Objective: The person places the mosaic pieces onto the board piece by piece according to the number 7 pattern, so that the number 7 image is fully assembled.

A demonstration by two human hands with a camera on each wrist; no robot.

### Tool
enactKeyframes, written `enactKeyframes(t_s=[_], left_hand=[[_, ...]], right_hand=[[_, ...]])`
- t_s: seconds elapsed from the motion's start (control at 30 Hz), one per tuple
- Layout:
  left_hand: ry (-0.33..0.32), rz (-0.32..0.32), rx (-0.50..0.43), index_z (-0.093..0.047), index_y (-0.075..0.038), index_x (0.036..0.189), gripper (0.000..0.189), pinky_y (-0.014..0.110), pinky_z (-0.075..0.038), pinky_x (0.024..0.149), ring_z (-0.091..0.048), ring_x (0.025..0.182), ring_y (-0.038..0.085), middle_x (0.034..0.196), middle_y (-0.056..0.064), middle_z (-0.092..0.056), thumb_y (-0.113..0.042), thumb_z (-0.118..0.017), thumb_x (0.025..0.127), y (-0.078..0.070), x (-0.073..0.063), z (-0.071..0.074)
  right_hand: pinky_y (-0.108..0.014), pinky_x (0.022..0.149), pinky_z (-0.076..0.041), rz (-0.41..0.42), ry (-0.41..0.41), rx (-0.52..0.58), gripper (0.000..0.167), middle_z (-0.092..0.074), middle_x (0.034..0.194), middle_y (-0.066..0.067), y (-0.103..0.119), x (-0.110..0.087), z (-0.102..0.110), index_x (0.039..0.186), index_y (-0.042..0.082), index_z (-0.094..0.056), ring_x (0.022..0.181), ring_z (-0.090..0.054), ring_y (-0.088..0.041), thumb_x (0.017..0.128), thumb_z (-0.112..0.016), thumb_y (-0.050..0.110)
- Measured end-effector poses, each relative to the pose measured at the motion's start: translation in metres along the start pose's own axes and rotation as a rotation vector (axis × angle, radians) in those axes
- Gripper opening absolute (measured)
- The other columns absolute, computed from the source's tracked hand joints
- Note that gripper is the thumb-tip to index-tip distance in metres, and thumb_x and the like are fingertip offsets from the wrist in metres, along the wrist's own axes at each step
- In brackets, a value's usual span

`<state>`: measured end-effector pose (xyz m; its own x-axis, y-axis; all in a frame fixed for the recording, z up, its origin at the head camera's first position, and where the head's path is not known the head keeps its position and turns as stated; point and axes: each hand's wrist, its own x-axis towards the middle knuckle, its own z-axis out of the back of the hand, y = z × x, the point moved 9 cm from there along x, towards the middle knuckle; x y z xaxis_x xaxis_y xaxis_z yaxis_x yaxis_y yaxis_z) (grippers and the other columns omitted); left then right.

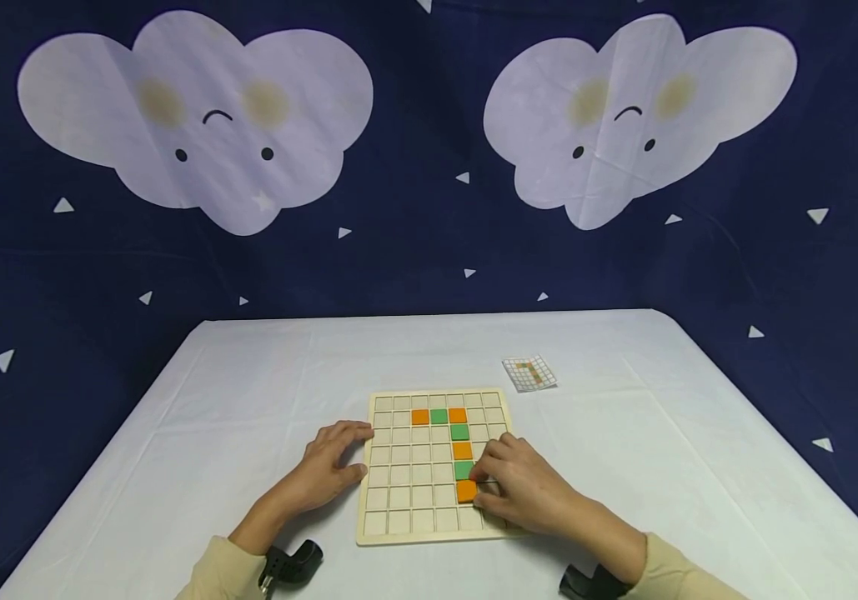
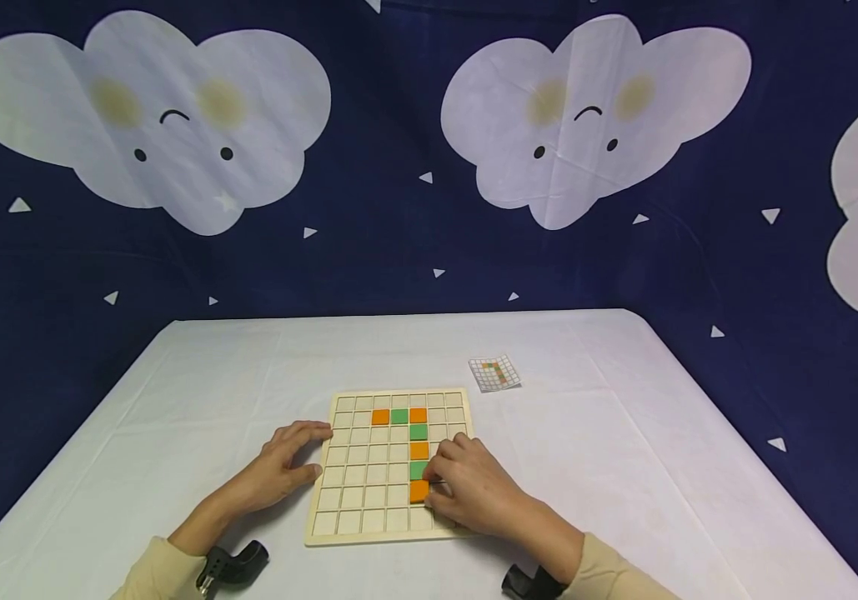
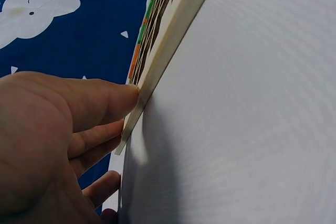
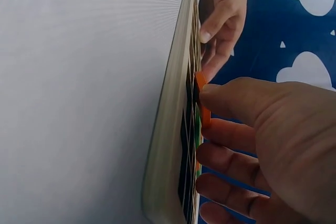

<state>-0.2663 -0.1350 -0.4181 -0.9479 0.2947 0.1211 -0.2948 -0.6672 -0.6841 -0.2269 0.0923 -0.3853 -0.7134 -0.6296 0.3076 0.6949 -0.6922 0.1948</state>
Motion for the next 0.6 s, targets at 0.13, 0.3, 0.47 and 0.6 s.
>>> enactKeyframes(t_s=[0.13, 0.3, 0.47, 0.6], left_hand=[[0.002, -0.003, 0.006, -0.059, -0.012, 0.122, 0.042, 0.054, -0.021, 0.1, -0.036, 0.129, 0.03, 0.134, 0.002, -0.052, -0.008, -0.067, 0.081, -0.0001, 0.0, -0.0002], [0.003, 0.002, 0.008, -0.059, -0.012, 0.122, 0.042, 0.055, -0.021, 0.101, -0.036, 0.13, 0.03, 0.134, 0.002, -0.052, -0.008, -0.067, 0.081, -0.0001, 0.0009, 0.0001], [0.003, 0.002, 0.012, -0.059, -0.012, 0.122, 0.043, 0.055, -0.022, 0.1, -0.037, 0.129, 0.03, 0.134, 0.002, -0.052, -0.008, -0.067, 0.08, -0.0001, 0.0012, 0.0005], [0.001, 0.001, 0.02, -0.059, -0.012, 0.122, 0.043, 0.054, -0.023, 0.099, -0.037, 0.129, 0.03, 0.134, 0.002, -0.052, -0.008, -0.067, 0.08, 0.0004, 0.0009, 0.0004]], right_hand=[[-0.024, 0.074, -0.036, 0.011, -0.006, -0.014, 0.018, -0.058, 0.087, 0.013, 0.0016, -0.0007, 0.0003, 0.088, 0.021, -0.069, 0.081, -0.04, -0.003, 0.075, -0.076, 0.031], [-0.025, 0.075, -0.037, 0.018, -0.01, -0.034, 0.02, -0.058, 0.087, 0.013, 0.0011, -0.0013, 0.0002, 0.089, 0.021, -0.07, 0.082, -0.041, -0.003, 0.075, -0.076, 0.033], [-0.025, 0.075, -0.037, 0.014, -0.004, -0.035, 0.021, -0.058, 0.088, 0.013, 0.0001, -0.0004, -0.0007, 0.09, 0.022, -0.069, 0.083, -0.041, -0.003, 0.075, -0.076, 0.034], [-0.025, 0.076, -0.037, -0.026, 0.008, -0.021, 0.022, -0.058, 0.089, 0.014, -0.0036, -0.0002, 0.0014, 0.092, 0.022, -0.07, 0.083, -0.04, -0.003, 0.077, -0.074, 0.037]])
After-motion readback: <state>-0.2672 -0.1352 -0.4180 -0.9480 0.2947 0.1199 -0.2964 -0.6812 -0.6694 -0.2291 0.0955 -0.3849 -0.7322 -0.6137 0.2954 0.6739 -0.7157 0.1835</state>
